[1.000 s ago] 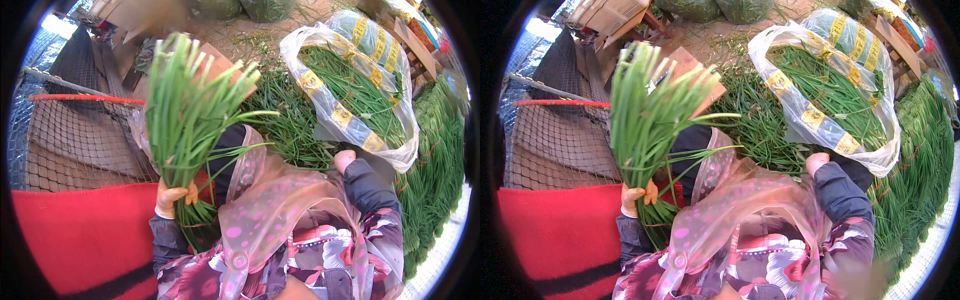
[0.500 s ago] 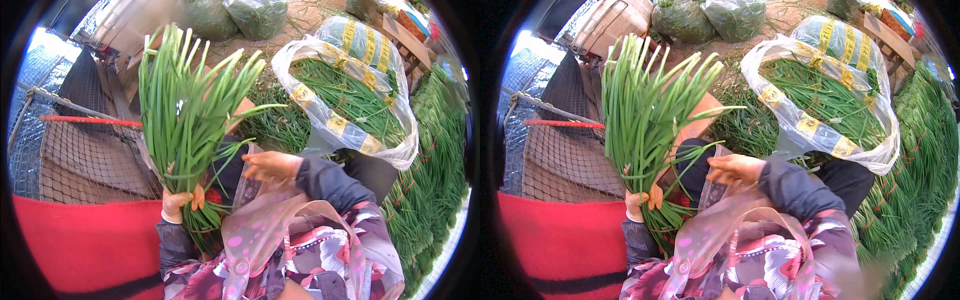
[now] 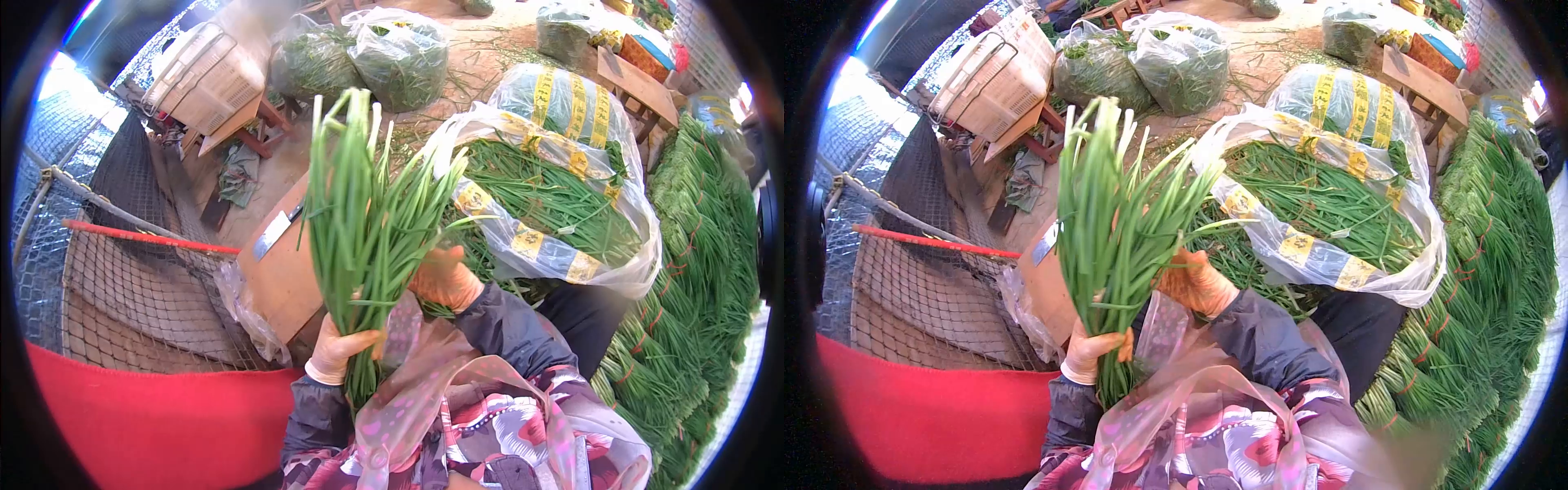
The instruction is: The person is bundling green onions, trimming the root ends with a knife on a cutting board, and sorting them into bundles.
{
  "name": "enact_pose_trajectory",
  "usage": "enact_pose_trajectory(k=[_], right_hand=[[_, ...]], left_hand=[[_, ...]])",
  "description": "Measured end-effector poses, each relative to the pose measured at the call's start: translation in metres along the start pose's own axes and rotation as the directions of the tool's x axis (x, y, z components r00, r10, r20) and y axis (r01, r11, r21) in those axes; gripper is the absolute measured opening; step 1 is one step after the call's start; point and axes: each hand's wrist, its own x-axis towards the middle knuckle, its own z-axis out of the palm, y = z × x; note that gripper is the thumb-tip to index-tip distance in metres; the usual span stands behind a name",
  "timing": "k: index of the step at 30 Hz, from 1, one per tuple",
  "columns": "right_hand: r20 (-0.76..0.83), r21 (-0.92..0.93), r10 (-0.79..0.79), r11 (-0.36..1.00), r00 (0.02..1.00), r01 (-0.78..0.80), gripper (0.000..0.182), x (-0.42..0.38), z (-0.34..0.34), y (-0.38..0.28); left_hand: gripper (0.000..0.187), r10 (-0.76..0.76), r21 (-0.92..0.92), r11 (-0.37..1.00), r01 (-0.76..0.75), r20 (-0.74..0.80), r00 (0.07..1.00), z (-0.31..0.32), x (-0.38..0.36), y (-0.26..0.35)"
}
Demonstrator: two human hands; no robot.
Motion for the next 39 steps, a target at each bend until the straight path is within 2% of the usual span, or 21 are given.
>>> enact_pose_trajectory(k=[3, 5, 8, 9, 14, 16, 17, 18, 19, 20, 21, 22, 24, 26, 27, 30, 31, 32, 35, 37, 39], right_hand=[[-0.104, -0.121, 0.019, 0.992, 0.994, -0.032, 0.110, -0.003, -0.002, -0.026], [-0.188, -0.181, -0.007, 0.983, 0.982, -0.028, 0.112, -0.003, -0.006, -0.036], [-0.217, -0.104, 0.112, 0.985, 0.970, -0.137, 0.109, -0.008, -0.012, -0.050], [-0.228, -0.064, 0.107, 0.990, 0.968, -0.125, 0.095, -0.009, -0.017, -0.055], [-0.365, -0.150, 0.000, 0.987, 0.931, -0.059, 0.064, -0.021, -0.018, -0.067], [-0.432, -0.190, -0.019, 0.979, 0.901, -0.070, 0.063, -0.029, -0.024, -0.076], [-0.402, -0.396, -0.068, 0.912, 0.913, -0.106, 0.061, -0.027, -0.017, -0.103], [-0.452, -0.411, 0.025, 0.881, 0.892, -0.233, 0.060, -0.030, -0.019, -0.122], [-0.417, -0.493, 0.049, 0.827, 0.907, -0.271, 0.061, -0.031, -0.020, -0.136], [-0.389, -0.586, 0.077, 0.748, 0.918, -0.311, 0.061, -0.029, -0.017, -0.155], [-0.392, -0.592, 0.084, 0.739, 0.916, -0.322, 0.061, -0.025, -0.008, -0.165], [-0.391, -0.611, 0.165, 0.690, 0.906, -0.389, 0.057, -0.024, 0.005, -0.175], [-0.401, -0.625, 0.274, 0.616, 0.874, -0.479, 0.054, -0.018, 0.045, -0.181], [-0.493, -0.747, 0.454, 0.217, 0.742, -0.628, 0.060, -0.013, 0.085, -0.167], [-0.556, -0.677, 0.501, 0.189, 0.663, -0.711, 0.067, -0.019, 0.089, -0.150], [-0.601, -0.583, 0.611, 0.107, 0.516, -0.805, 0.068, -0.034, 0.097, -0.121], [-0.548, -0.583, 0.614, 0.206, 0.568, -0.786, 0.066, -0.052, 0.083, -0.104], [-0.626, -0.298, 0.621, 0.369, 0.472, -0.881, 0.065, -0.066, 0.087, -0.094], [-0.658, -0.291, 0.604, 0.346, 0.450, -0.892, 0.069, -0.070, 0.086, -0.093], [-0.598, -0.641, 0.545, 0.116, 0.588, -0.759, 0.077, -0.069, 0.075, -0.099], [-0.590, -0.608, 0.449, 0.299, 0.671, -0.735, 0.088, -0.047, 0.085, -0.110]], left_hand=[[0.054, -0.055, 0.190, 0.980, 0.066, -0.061, 0.997, 0.013, 0.025, -0.026], [0.049, 0.380, 0.482, 0.799, -0.360, 0.059, 0.923, 0.018, 0.053, -0.055], [0.059, 0.193, 0.837, 0.540, -0.092, -0.017, 0.981, 0.033, 0.067, -0.062], [0.065, 0.258, 0.893, 0.423, -0.153, 0.043, 0.965, 0.038, 0.073, -0.066], [0.069, 0.133, 0.873, 0.481, -0.076, 0.014, 0.991, 0.057, 0.081, -0.078], [0.083, 0.217, 0.671, 0.651, -0.355, 0.283, 0.934, 0.053, 0.079, -0.087], [0.096, 0.050, 0.450, 0.851, -0.271, 0.445, 0.894, 0.043, 0.061, -0.075], [0.104, -0.219, 0.279, 0.957, 0.079, 0.513, 0.830, 0.031, 0.051, -0.054], [0.092, -0.144, 0.304, 0.953, -0.016, 0.498, 0.855, 0.030, 0.048, -0.054], [0.079, -0.292, 0.239, 0.951, 0.197, 0.479, 0.828, -0.012, 0.043, -0.020], [0.067, -0.101, -0.016, 0.994, 0.112, 0.322, 0.941, -0.031, 0.041, -0.021], [0.066, -0.029, -0.003, 1.000, 0.031, 0.310, 0.950, -0.035, 0.042, -0.025], [0.091, 0.197, -0.283, 0.949, -0.141, 0.177, 0.964, -0.046, 0.052, -0.012], [0.091, 0.324, -0.539, 0.820, -0.195, 0.155, 0.933, -0.022, 0.068, -0.031], [0.087, 0.334, -0.667, 0.732, -0.135, 0.179, 0.925, -0.015, 0.089, -0.051], [0.078, 0.359, -0.749, 0.634, -0.194, 0.062, 0.931, -0.003, 0.109, -0.086], [0.073, 0.217, -0.776, 0.625, -0.085, 0.069, 0.974, 0.000, 0.115, -0.094], [0.068, 0.060, -0.815, 0.579, 0.030, 0.079, 0.995, 0.004, 0.114, -0.108], [0.057, 0.131, -0.819, 0.574, -0.024, 0.063, 0.989, 0.022, 0.107, -0.086], [0.060, 0.237, -0.807, 0.590, -0.008, 0.164, 0.958, 0.017, 0.114, -0.093], [0.054, 0.172, -0.736, 0.674, -0.058, 0.081, 0.982, 0.026, 0.106, -0.075]])
